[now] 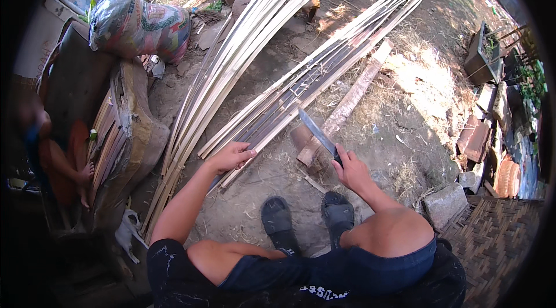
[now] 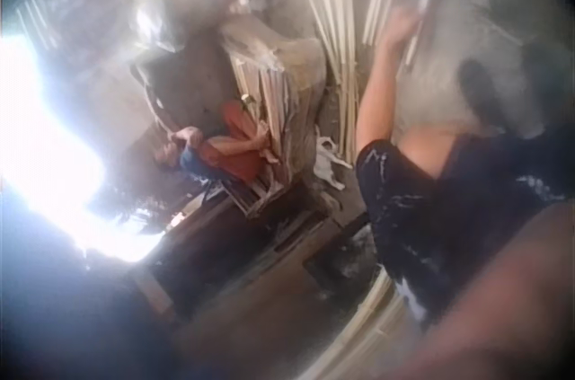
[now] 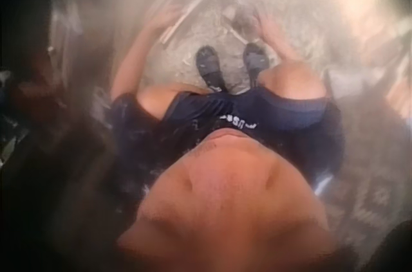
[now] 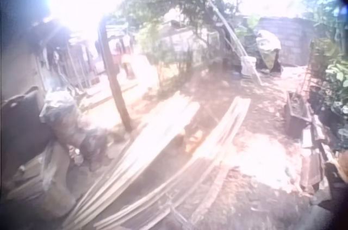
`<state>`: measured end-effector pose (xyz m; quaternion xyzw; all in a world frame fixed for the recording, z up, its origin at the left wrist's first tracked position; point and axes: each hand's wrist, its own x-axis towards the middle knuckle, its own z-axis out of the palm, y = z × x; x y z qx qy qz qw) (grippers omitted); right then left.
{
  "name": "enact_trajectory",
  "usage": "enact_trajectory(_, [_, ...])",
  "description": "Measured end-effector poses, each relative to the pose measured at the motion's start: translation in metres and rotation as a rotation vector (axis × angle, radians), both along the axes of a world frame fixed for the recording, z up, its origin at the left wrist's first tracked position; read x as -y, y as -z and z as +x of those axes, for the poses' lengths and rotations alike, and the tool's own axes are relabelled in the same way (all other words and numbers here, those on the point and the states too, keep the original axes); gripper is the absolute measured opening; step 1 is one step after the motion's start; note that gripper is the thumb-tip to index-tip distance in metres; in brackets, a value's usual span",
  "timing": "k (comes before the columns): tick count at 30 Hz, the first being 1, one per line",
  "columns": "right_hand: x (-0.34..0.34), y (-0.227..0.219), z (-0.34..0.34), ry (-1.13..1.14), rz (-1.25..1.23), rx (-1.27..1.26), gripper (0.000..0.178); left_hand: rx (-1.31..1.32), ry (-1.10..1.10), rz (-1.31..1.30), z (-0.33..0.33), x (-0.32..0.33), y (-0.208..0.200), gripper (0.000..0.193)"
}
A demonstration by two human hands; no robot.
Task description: The person sits on the ground and uses a machete to split long bamboo strips into thinner pieces. They repeatedly strike the bamboo against a wooden block to separate the layers and then arrange the finished strips into a pile.
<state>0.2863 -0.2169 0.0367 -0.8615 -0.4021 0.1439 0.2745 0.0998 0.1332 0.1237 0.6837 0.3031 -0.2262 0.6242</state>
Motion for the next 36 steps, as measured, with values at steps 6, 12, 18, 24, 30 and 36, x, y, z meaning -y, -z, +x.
enact_trajectory(6, [0.007,0.001,-0.005,0.065,0.129,-0.069,0.05,0.19,-0.029,0.298,-0.002,0.006,0.009,0.047])
enact_trajectory(12, [0.02,0.038,-0.006,0.273,0.247,-0.271,0.046,0.414,0.119,0.707,-0.008,-0.001,0.036,0.048])
enact_trajectory(18, [0.029,0.055,0.004,0.524,0.264,-0.651,0.044,0.237,0.074,0.882,-0.003,-0.013,0.019,0.042])
enact_trajectory(24, [0.032,0.067,0.004,0.52,0.294,-0.646,0.045,0.504,-0.335,0.766,0.013,-0.024,-0.035,0.029])
enact_trajectory(30, [0.023,0.046,-0.01,0.486,0.172,-0.782,0.06,0.513,-0.335,0.499,0.046,-0.01,-0.032,0.035])
enact_trajectory(36, [0.026,0.016,-0.021,0.139,-0.034,-0.604,0.055,0.591,-0.264,0.473,0.141,0.039,-0.015,0.033])
